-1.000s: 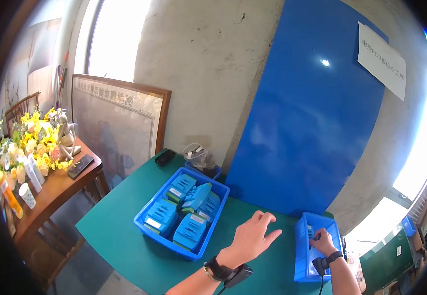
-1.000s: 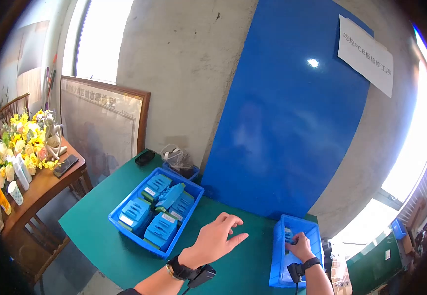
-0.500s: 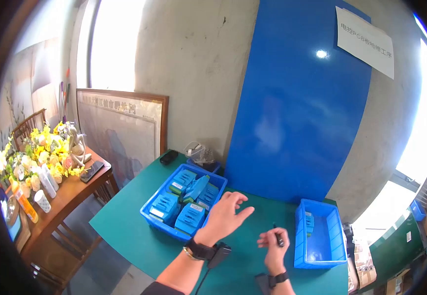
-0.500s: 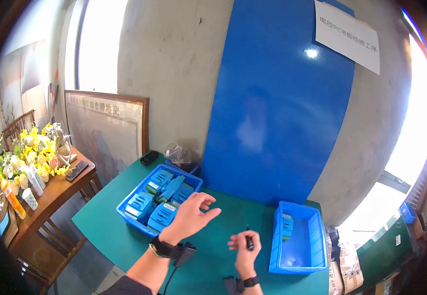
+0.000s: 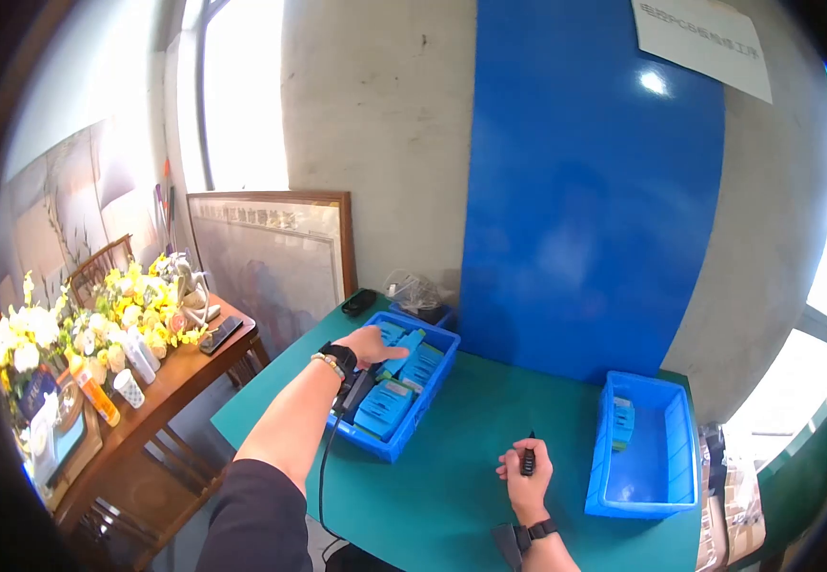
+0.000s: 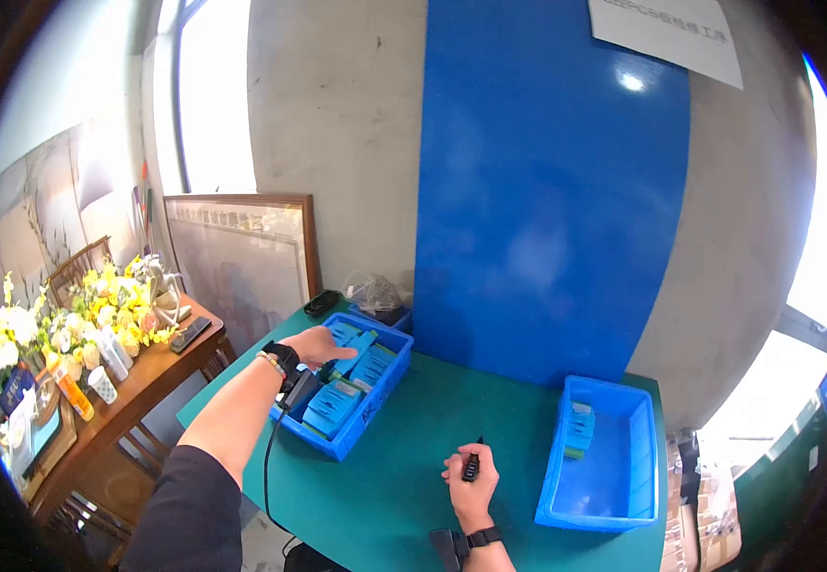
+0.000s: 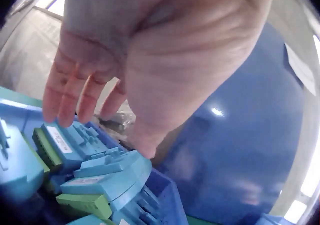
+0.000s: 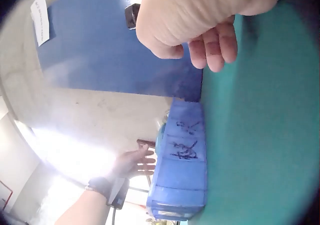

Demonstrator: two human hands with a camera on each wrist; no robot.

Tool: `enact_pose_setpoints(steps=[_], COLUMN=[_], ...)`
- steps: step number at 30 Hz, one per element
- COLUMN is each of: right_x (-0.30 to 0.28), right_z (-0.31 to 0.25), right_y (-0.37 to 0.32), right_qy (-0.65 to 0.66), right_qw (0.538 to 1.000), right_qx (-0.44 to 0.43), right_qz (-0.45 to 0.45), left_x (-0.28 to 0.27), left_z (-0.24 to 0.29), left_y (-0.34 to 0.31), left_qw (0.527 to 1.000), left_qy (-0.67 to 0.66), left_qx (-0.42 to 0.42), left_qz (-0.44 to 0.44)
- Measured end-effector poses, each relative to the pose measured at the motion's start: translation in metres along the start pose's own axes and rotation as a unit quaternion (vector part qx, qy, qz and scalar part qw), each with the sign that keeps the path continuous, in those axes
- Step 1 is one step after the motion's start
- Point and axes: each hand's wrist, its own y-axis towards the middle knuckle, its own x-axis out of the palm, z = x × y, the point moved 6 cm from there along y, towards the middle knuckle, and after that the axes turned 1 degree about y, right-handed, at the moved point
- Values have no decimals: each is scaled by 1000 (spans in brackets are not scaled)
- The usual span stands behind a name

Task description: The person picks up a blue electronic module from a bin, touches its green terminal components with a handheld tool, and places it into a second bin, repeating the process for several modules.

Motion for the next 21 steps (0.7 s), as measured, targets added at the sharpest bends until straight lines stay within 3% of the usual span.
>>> enact_pose_setpoints(steps=[1,4,7,8,10,12,14,17,20,21], right_x=[-1,-2,0,0,0,-2,-2,-4,-6,-6], right_z=[1,-1,-1,-4,-7,0,-5,-7,-6,-9], right_y=[0,-1,0,0,-3,-2,-4,-2,-1,-1], right_qy=[-4,6,-19,-23,-39,-46,-27,-9,-20,-20], right_qw=[1000,1000,1000,999,997,997,1000,1000,999,999], right_qx=[-4,0,-11,-32,-70,-54,-15,2,-12,-22], right_qz=[0,6,-4,-10,-9,-2,-2,5,28,30], left_x=[6,14,18,24,22,18,9,-8,-7,7], left_z=[0,10,-5,-6,-1,-4,-8,17,72,82], left_y=[6,-3,18,24,13,12,11,-4,-75,-89], left_qw=[1000,989,985,983,995,961,951,941,882,875], left_qy=[3,-44,19,36,-29,35,-16,-190,-397,-412], left_qx=[10,63,73,88,51,116,115,138,202,222], left_qz=[-14,127,156,160,85,249,287,244,153,128])
